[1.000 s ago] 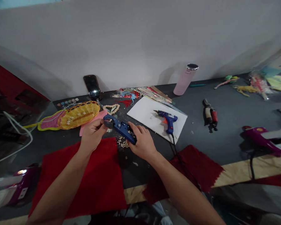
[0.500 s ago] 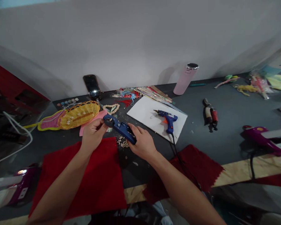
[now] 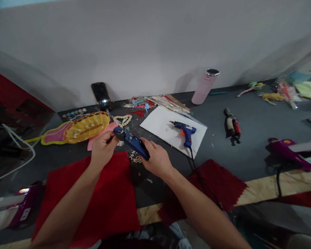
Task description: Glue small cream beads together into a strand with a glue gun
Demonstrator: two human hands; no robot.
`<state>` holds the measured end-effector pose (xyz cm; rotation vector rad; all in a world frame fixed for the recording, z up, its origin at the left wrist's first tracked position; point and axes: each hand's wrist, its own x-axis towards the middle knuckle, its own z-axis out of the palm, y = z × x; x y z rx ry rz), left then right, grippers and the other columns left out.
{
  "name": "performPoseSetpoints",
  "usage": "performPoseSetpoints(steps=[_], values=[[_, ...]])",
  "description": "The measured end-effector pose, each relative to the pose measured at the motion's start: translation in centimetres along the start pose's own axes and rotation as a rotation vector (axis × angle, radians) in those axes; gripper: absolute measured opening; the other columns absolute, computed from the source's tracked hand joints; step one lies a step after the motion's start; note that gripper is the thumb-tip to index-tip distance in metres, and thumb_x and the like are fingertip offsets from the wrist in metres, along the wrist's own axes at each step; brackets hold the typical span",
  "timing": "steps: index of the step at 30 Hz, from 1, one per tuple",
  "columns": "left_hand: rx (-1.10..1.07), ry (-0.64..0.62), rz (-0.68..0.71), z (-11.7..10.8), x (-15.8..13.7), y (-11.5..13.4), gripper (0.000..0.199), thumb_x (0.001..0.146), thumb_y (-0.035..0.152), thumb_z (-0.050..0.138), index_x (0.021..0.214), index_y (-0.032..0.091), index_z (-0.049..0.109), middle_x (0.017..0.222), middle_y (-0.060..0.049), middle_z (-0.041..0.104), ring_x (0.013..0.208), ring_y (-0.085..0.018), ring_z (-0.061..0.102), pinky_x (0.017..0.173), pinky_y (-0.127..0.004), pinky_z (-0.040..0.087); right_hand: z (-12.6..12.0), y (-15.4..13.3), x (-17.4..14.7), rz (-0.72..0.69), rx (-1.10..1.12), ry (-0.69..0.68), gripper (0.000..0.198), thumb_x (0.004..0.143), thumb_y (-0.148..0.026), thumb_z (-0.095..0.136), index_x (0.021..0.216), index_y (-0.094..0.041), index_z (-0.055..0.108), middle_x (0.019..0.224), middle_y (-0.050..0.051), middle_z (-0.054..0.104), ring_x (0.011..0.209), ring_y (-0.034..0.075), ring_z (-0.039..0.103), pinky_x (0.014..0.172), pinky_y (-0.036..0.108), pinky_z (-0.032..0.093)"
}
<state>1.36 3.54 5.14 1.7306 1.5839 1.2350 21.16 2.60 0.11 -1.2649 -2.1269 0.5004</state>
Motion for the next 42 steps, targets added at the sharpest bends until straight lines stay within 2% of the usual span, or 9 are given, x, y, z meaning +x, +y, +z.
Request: performPoseSetpoints(steps=[8,19,29,34,38,42], values=[[0.039,0.017,0.004,0.1,-0.1,-0.3,0.021,0.08,0.034,0.055,0.073,0.016,0.062,0.058,0.003,0.051,0.052,-0.009,0.04,0.048,-0.02,0.031,0.1,-0.1,-0.2,-0.006,0.001,-0.008,0.05,0.081,-0.029,0.049,0.129,-0.021,0.039,0.118,0.008,0.058,0.103,0.023,0.059,0.088,0.037,0.047],[0.06,0.01,0.028,0.2,-0.2,-0.5,0.02,0.081,0.034,0.055,0.078,0.016,0.063,0.06,0.002,0.053,0.054,-0.009,0.042,0.051,-0.02,0.033,0.2,-0.6,-0.2,0.043,-0.11,-0.053,0.046,0.081,-0.03,0.05,0.125,-0.019,0.041,0.104,0.008,0.066,0.084,0.023,0.065,0.072,0.033,0.049],[0.151,0.035,0.07,0.1,-0.5,-0.2,0.02,0.082,0.032,0.052,0.078,0.016,0.063,0.061,0.002,0.057,0.054,-0.009,0.047,0.053,-0.02,0.036,-0.3,-1.5,-0.3,0.1,-0.227,-0.088,0.042,0.081,-0.028,0.049,0.121,-0.02,0.043,0.097,0.005,0.068,0.079,0.02,0.066,0.065,0.027,0.045],[0.194,0.024,0.081,0.0,-0.7,-0.1,0.019,0.082,0.031,0.052,0.079,0.016,0.063,0.067,-0.001,0.064,0.057,-0.011,0.053,0.054,-0.021,0.038,0.1,-1.1,-0.4,0.079,-0.202,-0.076,0.044,0.08,-0.026,0.049,0.123,-0.019,0.042,0.096,0.007,0.067,0.081,0.021,0.065,0.069,0.028,0.045],[0.198,-0.008,0.086,-0.1,-0.6,0.2,0.019,0.083,0.03,0.051,0.078,0.016,0.063,0.068,-0.001,0.065,0.058,-0.011,0.054,0.056,-0.022,0.039,0.6,-0.5,-0.3,0.039,-0.16,-0.072,0.05,0.078,-0.025,0.05,0.126,-0.017,0.039,0.108,0.009,0.063,0.089,0.022,0.063,0.078,0.03,0.045],[0.17,-0.061,0.057,-0.5,-0.4,0.4,0.019,0.082,0.03,0.052,0.076,0.016,0.063,0.067,-0.001,0.065,0.059,-0.011,0.056,0.056,-0.022,0.041,0.6,-0.2,-0.2,0.039,-0.14,-0.084,0.048,0.077,-0.025,0.049,0.124,-0.018,0.041,0.109,0.008,0.063,0.087,0.023,0.063,0.077,0.031,0.045]])
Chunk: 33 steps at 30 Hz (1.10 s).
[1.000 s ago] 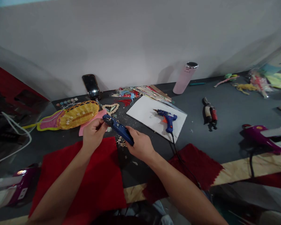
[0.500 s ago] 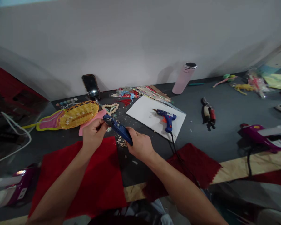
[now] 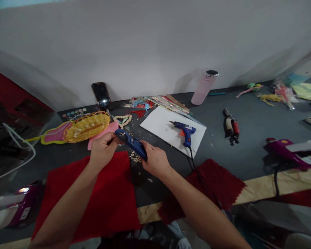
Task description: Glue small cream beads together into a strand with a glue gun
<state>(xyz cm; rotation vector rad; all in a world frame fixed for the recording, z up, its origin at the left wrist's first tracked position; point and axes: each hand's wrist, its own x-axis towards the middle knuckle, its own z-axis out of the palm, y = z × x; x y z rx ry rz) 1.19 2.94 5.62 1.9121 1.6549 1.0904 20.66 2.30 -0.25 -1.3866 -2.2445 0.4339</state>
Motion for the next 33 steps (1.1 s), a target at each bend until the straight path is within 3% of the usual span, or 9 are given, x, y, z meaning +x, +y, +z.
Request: performPoseSetpoints(steps=[11,20,26,33], values=[[-0.195,-0.131,-0.042,-0.7,0.2,0.4,0.024,0.083,0.032,0.051,0.068,0.016,0.06,0.064,-0.001,0.064,0.062,-0.011,0.058,0.059,-0.021,0.044,-0.4,-0.6,-0.1,0.067,-0.074,-0.059,0.045,0.076,-0.025,0.051,0.12,-0.019,0.045,0.102,0.007,0.066,0.085,0.022,0.063,0.073,0.028,0.043],[-0.187,-0.113,-0.033,-0.6,0.2,0.5,0.025,0.083,0.035,0.051,0.072,0.016,0.061,0.067,-0.002,0.064,0.064,-0.012,0.058,0.058,-0.022,0.044,-0.9,-0.9,-0.2,0.09,-0.144,-0.045,0.041,0.077,-0.026,0.051,0.117,-0.021,0.047,0.095,0.005,0.068,0.081,0.021,0.065,0.066,0.027,0.042],[-0.102,-0.113,-0.019,-0.8,0.6,-0.1,0.025,0.079,0.04,0.056,0.09,0.019,0.063,0.08,-0.002,0.068,0.067,-0.013,0.059,0.059,-0.023,0.044,-0.3,0.0,0.1,0.129,-0.12,-0.002,0.041,0.081,-0.031,0.049,0.119,-0.018,0.045,0.094,0.007,0.068,0.078,0.022,0.065,0.066,0.028,0.043],[-0.03,-0.035,-0.009,-0.4,0.4,-0.3,0.021,0.084,0.035,0.05,0.077,0.018,0.061,0.066,0.0,0.067,0.056,-0.012,0.056,0.054,-0.022,0.04,-0.5,0.3,0.3,0.144,-0.065,0.048,0.041,0.08,-0.031,0.05,0.119,-0.018,0.045,0.096,0.008,0.068,0.079,0.023,0.065,0.066,0.028,0.045]])
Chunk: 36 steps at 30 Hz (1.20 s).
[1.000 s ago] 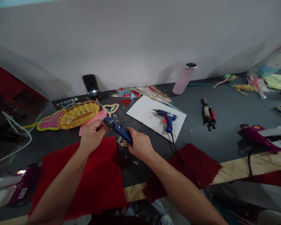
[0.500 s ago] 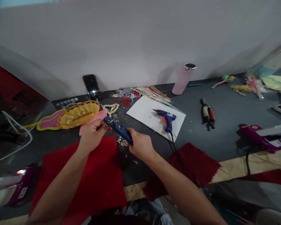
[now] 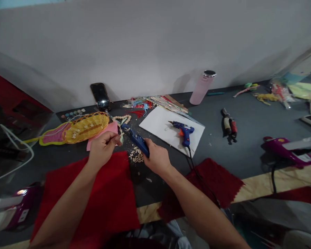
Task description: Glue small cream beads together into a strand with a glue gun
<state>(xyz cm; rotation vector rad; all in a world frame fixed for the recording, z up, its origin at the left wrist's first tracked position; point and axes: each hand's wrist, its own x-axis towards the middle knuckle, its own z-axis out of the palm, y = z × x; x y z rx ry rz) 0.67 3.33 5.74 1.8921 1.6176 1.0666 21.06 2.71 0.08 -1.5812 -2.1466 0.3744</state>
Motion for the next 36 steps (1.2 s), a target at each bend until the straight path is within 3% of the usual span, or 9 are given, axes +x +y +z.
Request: performPoseSetpoints(steps=[7,13,22,29,36], values=[[-0.02,-0.098,-0.011,-0.6,0.2,0.2,0.022,0.084,0.03,0.048,0.069,0.018,0.059,0.062,-0.001,0.065,0.058,-0.013,0.057,0.057,-0.023,0.041,0.0,0.1,0.0,-0.031,0.037,-0.027,0.045,0.078,-0.027,0.052,0.121,-0.017,0.044,0.104,0.01,0.066,0.088,0.023,0.064,0.072,0.028,0.046],[-0.073,-0.174,-0.047,-1.0,0.4,0.1,0.024,0.084,0.031,0.048,0.067,0.017,0.057,0.059,0.0,0.062,0.059,-0.012,0.055,0.059,-0.023,0.041,-0.1,0.0,-0.1,-0.023,0.008,-0.05,0.044,0.079,-0.028,0.051,0.121,-0.017,0.045,0.097,0.009,0.068,0.081,0.022,0.065,0.069,0.028,0.045],[-0.043,-0.134,-0.03,-1.0,0.0,0.2,0.023,0.085,0.034,0.048,0.073,0.017,0.06,0.063,0.0,0.064,0.054,-0.011,0.053,0.052,-0.022,0.039,-0.7,-0.4,-0.2,-0.003,-0.031,-0.056,0.041,0.08,-0.027,0.05,0.119,-0.017,0.046,0.093,0.007,0.069,0.075,0.02,0.066,0.064,0.026,0.044],[0.003,-0.014,0.01,-0.3,-0.2,0.1,0.016,0.081,0.032,0.053,0.078,0.02,0.062,0.069,-0.001,0.068,0.065,-0.014,0.062,0.061,-0.024,0.044,-0.2,-0.1,0.0,0.006,-0.006,-0.023,0.043,0.079,-0.027,0.051,0.12,-0.017,0.046,0.097,0.009,0.068,0.079,0.022,0.065,0.068,0.028,0.045],[0.001,-0.086,-0.01,-0.6,0.0,0.7,0.018,0.081,0.027,0.051,0.068,0.018,0.06,0.06,0.0,0.066,0.054,-0.012,0.056,0.053,-0.021,0.04,0.0,0.0,0.1,-0.022,0.052,-0.018,0.045,0.078,-0.026,0.052,0.12,-0.017,0.044,0.101,0.009,0.067,0.085,0.023,0.064,0.072,0.029,0.046]])
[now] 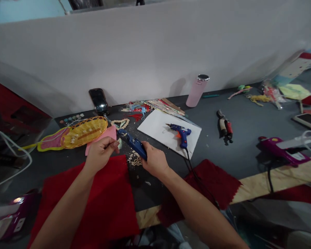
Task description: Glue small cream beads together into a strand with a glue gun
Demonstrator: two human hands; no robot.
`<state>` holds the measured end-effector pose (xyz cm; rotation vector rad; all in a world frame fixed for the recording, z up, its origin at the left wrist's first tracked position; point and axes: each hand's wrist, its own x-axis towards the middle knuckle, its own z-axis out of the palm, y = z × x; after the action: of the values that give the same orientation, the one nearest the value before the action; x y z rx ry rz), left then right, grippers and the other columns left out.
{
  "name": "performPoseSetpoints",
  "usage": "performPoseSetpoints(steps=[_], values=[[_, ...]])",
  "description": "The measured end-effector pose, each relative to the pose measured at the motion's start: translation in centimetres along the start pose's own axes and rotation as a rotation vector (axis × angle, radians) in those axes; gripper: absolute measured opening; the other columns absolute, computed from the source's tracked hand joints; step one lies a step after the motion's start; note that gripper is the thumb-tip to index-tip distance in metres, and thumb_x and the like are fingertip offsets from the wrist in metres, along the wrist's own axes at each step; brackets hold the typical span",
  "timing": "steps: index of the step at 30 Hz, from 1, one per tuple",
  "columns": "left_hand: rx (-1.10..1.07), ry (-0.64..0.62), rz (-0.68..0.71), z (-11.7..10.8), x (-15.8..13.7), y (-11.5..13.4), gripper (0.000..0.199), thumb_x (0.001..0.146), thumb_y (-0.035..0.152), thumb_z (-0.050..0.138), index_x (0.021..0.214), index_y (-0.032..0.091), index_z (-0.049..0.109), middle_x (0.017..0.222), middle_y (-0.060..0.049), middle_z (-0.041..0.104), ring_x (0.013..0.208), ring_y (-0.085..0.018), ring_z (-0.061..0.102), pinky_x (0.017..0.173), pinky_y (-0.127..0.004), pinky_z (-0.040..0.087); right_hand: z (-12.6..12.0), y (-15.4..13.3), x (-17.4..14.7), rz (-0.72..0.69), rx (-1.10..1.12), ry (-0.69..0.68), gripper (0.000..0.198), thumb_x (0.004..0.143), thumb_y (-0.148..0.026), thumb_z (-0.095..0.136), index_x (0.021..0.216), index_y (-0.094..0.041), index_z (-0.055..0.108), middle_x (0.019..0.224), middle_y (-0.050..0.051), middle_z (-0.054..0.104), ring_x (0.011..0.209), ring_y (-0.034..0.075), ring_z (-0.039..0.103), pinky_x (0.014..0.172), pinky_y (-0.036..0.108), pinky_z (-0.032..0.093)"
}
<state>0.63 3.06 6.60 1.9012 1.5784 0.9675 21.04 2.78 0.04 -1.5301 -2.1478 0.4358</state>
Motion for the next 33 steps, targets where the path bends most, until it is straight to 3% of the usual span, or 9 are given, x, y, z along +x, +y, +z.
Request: performPoseSetpoints(steps=[8,15,21,33], values=[[-0.103,-0.104,-0.029,-0.5,0.2,0.2,0.025,0.082,0.029,0.051,0.061,0.017,0.058,0.054,0.001,0.061,0.045,-0.009,0.044,0.045,-0.02,0.033,-0.3,-0.2,-0.1,-0.006,-0.013,-0.031,0.046,0.075,-0.024,0.054,0.119,-0.018,0.046,0.098,0.008,0.067,0.081,0.021,0.064,0.07,0.027,0.044],[-0.091,-0.086,-0.025,-0.8,0.1,0.1,0.022,0.082,0.028,0.051,0.064,0.017,0.059,0.057,0.0,0.063,0.05,-0.01,0.049,0.049,-0.02,0.036,-0.7,-0.4,-0.4,-0.003,-0.072,-0.036,0.041,0.076,-0.024,0.051,0.117,-0.019,0.047,0.089,0.006,0.069,0.074,0.02,0.065,0.063,0.026,0.043],[-0.011,-0.074,0.007,-0.9,-0.1,0.2,0.022,0.083,0.029,0.051,0.066,0.018,0.06,0.059,0.001,0.064,0.051,-0.01,0.05,0.051,-0.02,0.037,-0.2,-0.1,-0.2,-0.008,-0.036,-0.011,0.043,0.078,-0.028,0.051,0.119,-0.017,0.046,0.094,0.009,0.068,0.081,0.022,0.065,0.068,0.028,0.045],[-0.224,-0.274,-0.14,-1.4,0.2,0.1,0.024,0.083,0.032,0.048,0.067,0.016,0.055,0.053,0.0,0.059,0.049,-0.009,0.043,0.052,-0.022,0.034,-0.1,0.3,-0.1,-0.075,0.006,-0.031,0.046,0.074,-0.021,0.052,0.119,-0.017,0.045,0.103,0.009,0.066,0.086,0.021,0.064,0.073,0.028,0.046]])
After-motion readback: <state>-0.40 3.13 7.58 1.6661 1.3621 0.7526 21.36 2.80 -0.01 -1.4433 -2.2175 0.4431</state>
